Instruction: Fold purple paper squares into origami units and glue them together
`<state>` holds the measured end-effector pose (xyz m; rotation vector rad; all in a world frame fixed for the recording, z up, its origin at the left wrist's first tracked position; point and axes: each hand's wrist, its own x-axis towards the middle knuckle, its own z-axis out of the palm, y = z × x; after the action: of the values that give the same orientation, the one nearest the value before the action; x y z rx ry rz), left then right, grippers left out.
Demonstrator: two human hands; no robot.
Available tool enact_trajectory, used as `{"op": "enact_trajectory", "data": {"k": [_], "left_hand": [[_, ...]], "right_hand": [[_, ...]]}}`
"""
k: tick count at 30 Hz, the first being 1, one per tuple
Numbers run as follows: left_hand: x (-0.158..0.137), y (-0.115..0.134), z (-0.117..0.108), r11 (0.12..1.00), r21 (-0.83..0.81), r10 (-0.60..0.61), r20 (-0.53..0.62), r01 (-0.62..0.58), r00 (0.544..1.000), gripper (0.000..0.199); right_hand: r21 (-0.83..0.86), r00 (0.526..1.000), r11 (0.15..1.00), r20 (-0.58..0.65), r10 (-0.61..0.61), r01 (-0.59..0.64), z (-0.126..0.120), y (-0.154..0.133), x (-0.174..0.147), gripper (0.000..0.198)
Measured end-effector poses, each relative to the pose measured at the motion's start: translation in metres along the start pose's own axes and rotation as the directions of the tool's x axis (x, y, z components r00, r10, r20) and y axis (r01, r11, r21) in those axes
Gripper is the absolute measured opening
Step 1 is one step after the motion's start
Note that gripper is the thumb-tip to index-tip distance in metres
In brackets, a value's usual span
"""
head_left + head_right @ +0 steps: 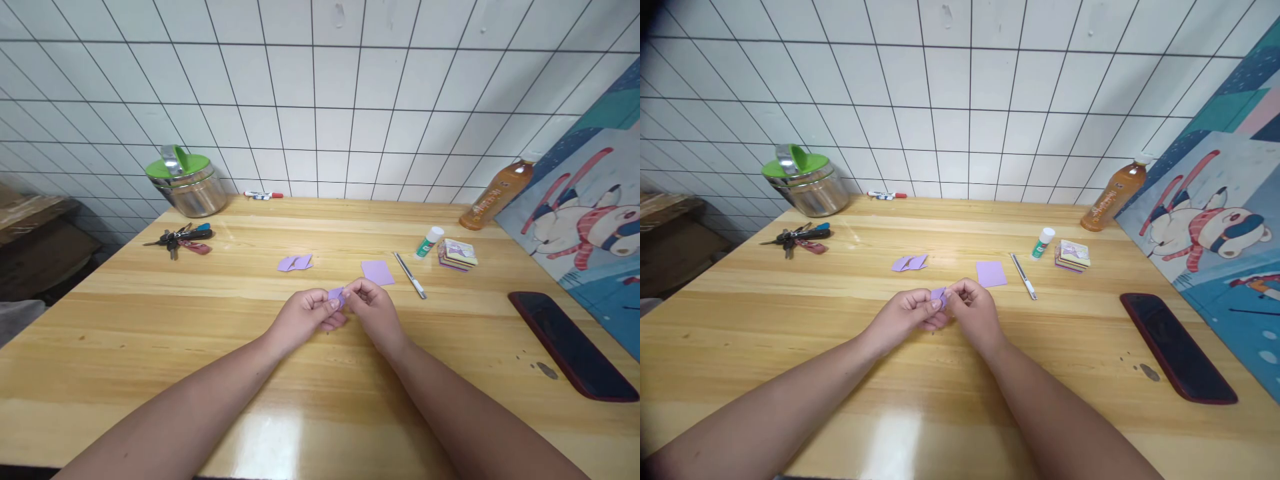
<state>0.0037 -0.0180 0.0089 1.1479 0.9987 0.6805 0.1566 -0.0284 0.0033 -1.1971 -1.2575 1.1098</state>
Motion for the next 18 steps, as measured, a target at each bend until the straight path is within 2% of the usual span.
{"op": "enact_trajectory", "data": {"k": [3,8,12,18], "left_hand": [[0.0007,-0.0021,-0.0018,1.0,0.007,0.03,0.009,-0.03,1.0,0.034],[0.0004,-0.0047,-0.0028,0.981,0.125,0.137,0.072,-0.145,0.988,0.032],[0.0019,-0.0083,-0.0022,0.967,0.198,0.142,0.108,-0.161,0.984,0.028],[0.0023,-0.0053,-0.0041,0.98,0.142,0.111,0.194,-0.14,0.975,0.031]], "right_hand": [[-0.026,0.999,0.999,0.041,-0.022,0.023,-0.0006,-0.0005,-0.0013,0.018],[-0.068,1.0,0.997,0.016,-0.027,0.028,-0.0029,-0.0002,-0.002,0.019],[0.027,1.0,0.999,-0.004,-0.018,0.018,-0.0062,0.0026,0.0001,0.022],[0.027,0.998,0.999,-0.055,-0.021,0.023,-0.0066,0.0011,0.0015,0.023]]}}
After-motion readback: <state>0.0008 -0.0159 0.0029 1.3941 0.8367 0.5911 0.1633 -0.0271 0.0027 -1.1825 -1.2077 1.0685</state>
